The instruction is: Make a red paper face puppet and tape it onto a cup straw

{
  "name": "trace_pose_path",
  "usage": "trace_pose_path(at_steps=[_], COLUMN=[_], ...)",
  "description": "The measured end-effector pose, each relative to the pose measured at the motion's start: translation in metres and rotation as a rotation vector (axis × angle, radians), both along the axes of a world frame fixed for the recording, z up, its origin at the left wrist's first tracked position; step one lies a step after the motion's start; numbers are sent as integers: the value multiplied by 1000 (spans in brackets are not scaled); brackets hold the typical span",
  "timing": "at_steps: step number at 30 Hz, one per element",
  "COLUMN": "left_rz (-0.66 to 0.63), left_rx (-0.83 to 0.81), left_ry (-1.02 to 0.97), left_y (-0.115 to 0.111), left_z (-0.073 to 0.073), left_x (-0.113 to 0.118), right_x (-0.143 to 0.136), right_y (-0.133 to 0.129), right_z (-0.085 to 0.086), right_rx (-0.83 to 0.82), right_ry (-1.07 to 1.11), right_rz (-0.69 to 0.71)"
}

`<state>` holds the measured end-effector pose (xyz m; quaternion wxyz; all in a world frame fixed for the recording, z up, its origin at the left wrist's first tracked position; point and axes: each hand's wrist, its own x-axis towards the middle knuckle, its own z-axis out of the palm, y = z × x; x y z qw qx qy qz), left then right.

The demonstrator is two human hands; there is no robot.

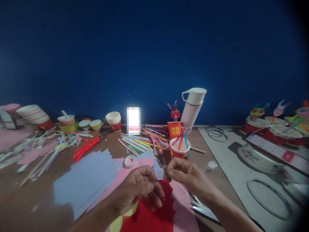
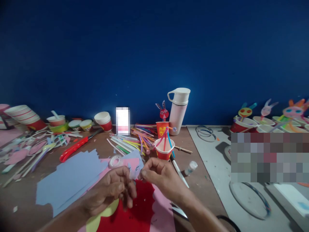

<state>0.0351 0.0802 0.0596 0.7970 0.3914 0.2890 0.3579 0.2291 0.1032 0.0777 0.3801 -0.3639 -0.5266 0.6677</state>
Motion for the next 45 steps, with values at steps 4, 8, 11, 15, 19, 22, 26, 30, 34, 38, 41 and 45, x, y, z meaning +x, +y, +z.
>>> trace_pose_path(at_steps=[4,8,11,15,19,22,26,30,34,38,41,45], left_rz=[47,120,211,258,287,318,304,262,232,185,149,109], left_rx=[116,327,430,469,491,502,487,454,425,416,411,419], left_ry=[177,330,404,405,402,395,388,358,320,294,286,272], left_y=[13,47,76,105,121,130,141,150,156,161,162,164], left_z=[16,34,40,38,32,29,28,31,34,36,37,37], left_x=[1,13,31,57,73,78,80,85,91,95,97,97], right_x=[24,57,76,86,85,84,83,87,92,88,81,78], right_y=[9,32,55,85,107,117,123,126,129,129,127,124], right_z=[22,47,54,44,29,24,25,30,32,32,31,29], right_rx=[135,387,464,561,607,635,663,674,679,691,704,720], right_ry=[-38,-196,-269,-386,-476,-532,-572,-579,-573,-582,-584,-578], right_rz=[-73,-264,-420,-452,-397,-348,-281,-234,-210,-170,-131,-87])
